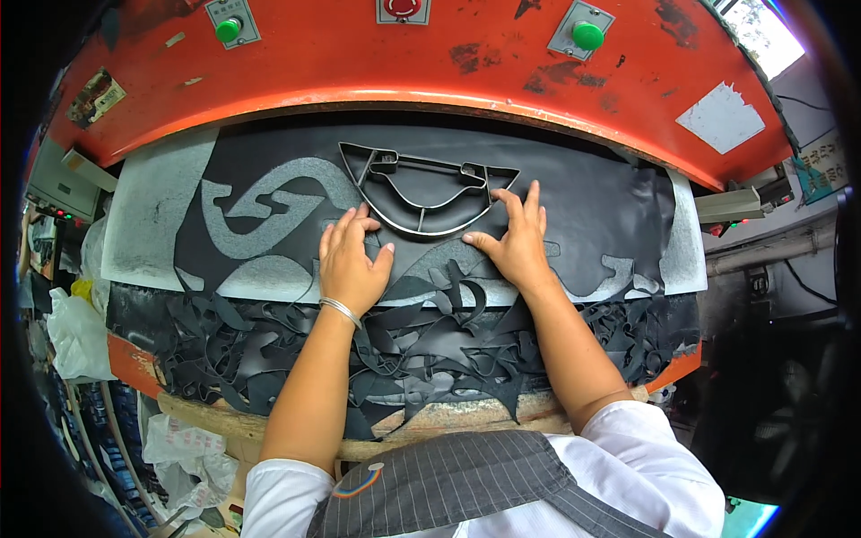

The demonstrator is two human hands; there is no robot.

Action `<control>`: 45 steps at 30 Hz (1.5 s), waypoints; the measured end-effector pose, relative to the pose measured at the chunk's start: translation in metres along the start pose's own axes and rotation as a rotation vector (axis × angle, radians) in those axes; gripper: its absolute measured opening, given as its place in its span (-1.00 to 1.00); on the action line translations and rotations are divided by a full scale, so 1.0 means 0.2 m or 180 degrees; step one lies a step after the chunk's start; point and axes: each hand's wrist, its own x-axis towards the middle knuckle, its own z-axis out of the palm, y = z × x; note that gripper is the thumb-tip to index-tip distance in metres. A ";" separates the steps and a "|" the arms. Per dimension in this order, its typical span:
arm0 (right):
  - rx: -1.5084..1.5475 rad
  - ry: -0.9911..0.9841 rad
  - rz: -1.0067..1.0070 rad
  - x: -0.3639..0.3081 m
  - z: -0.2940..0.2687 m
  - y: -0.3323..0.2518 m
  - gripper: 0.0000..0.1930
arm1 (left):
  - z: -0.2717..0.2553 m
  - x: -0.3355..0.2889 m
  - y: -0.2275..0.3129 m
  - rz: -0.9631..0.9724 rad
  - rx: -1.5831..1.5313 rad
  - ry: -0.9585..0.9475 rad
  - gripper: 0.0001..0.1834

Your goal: Cutting out shoe components from leather sheets using a hydraulic clicker press and metal dies.

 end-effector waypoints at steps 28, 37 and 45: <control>0.0244 0.0426 -0.0589 -0.03 0.12 0.02 -0.52 | 0.01 0.02 -0.02 0.0077 -0.0126 -0.0195 -0.60; -0.0112 0.0379 -0.0953 -0.06 0.08 0.03 -0.29 | -0.02 0.01 -0.02 0.0038 -0.0086 -0.0081 -0.60; 0.1446 0.2109 -0.1250 -0.11 -0.47 -0.20 -0.46 | -0.63 0.12 -0.20 -0.0064 -0.1508 0.1687 -0.77</control>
